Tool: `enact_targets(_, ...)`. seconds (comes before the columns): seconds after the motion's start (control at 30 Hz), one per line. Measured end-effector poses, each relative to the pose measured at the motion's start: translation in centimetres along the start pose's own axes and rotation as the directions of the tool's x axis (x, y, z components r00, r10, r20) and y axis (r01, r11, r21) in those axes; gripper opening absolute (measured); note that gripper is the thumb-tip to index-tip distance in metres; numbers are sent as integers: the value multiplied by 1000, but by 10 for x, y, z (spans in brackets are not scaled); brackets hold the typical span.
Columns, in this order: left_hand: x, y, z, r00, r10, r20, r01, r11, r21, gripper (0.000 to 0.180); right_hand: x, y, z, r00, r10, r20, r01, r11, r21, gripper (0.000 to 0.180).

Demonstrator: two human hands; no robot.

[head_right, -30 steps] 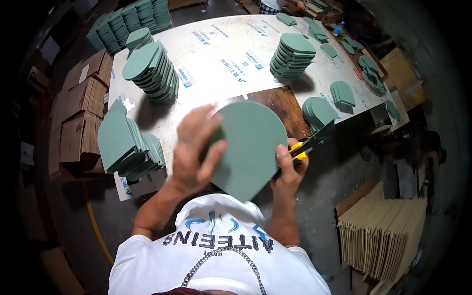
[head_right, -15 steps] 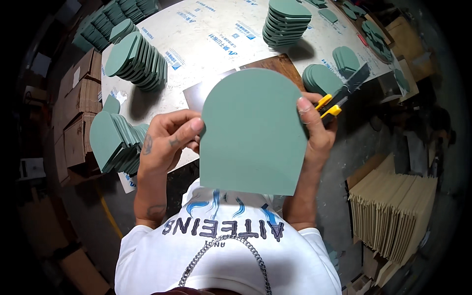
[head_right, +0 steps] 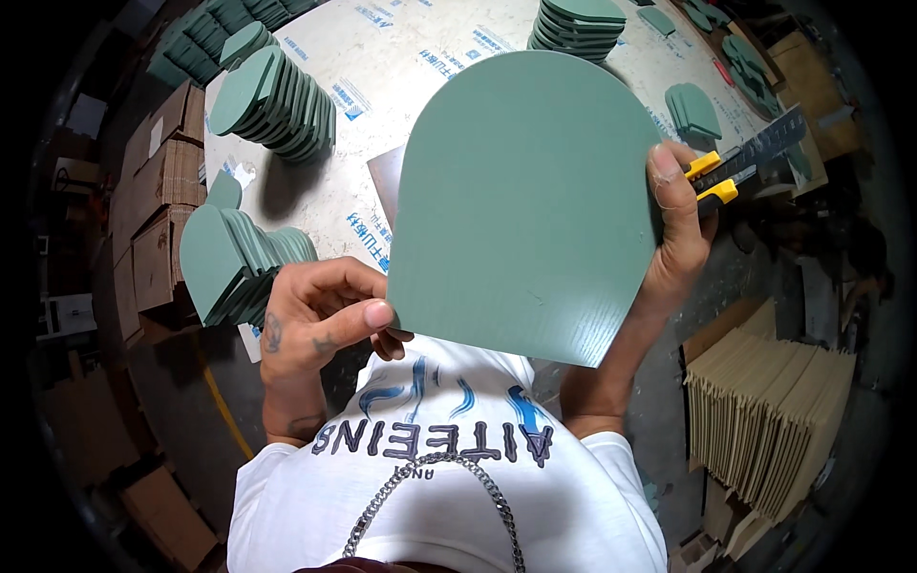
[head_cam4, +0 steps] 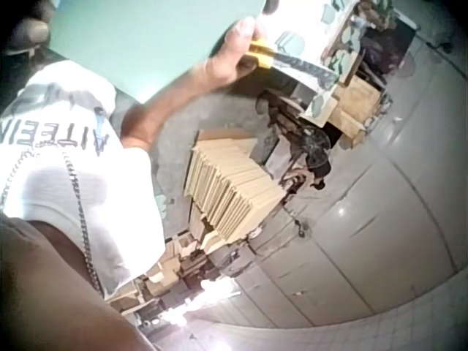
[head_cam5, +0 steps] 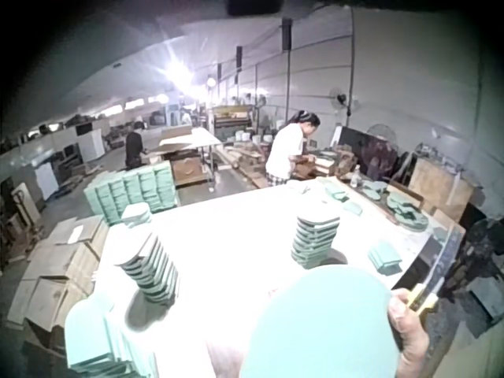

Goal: Trim and inspect green foam furniture panels using a utility knife.

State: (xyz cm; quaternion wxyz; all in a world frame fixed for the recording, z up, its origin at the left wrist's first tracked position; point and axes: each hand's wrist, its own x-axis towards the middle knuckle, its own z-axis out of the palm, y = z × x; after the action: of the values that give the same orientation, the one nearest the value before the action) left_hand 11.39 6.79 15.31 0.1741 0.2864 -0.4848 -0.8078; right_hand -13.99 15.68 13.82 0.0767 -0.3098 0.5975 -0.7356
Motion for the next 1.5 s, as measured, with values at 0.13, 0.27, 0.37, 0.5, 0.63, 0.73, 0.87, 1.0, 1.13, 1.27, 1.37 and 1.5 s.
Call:
enact_targets(0.13,-3,-2,-6,1000,12,27,-11,998,-56,19,-2,-7,5,999,18,38,-16,998,-62,16)
enact_targets(0.27,0,-6,-15,996,66,61,-62,996,-57,19,-4,-14,22,993,117,7,-117,989,88,15)
enact_targets(0.37,4,-4,-14,984,180,2,-180,984,2,19,-9,-22,27,972,229,47,-232,969,84,23)
enact_targets(0.5,9,8,-19,971,238,-37,-240,969,-54,23,-17,-32,38,920,392,-24,-389,917,83,40)
enact_targets(0.63,9,12,-13,953,288,-93,-286,958,31,26,-23,-33,34,895,410,174,-433,894,120,32)
enact_targets(0.73,6,17,-12,962,255,-94,-249,966,74,25,-26,-32,33,893,416,172,-439,889,127,31)
enact_targets(0.87,3,18,-12,965,248,-90,-240,967,85,24,-28,-27,27,874,431,226,-465,877,125,30)
enact_targets(1.0,5,21,-15,971,223,-81,-211,968,135,25,-30,-29,29,871,445,209,-478,865,154,29)
enact_targets(1.13,24,16,-8,974,210,-89,-210,978,11,33,-30,-27,30,830,462,312,-522,840,147,24)
enact_targets(1.27,41,-1,-12,932,294,-214,-282,956,85,33,-30,-7,43,836,474,278,-535,818,213,19)
enact_targets(1.37,39,-2,-20,891,327,-315,-331,943,43,32,-16,22,30,870,455,191,-480,692,539,19)
enact_targets(1.5,44,-4,-34,845,343,-409,-361,932,37,32,-18,57,-8,904,393,167,-422,763,489,14)
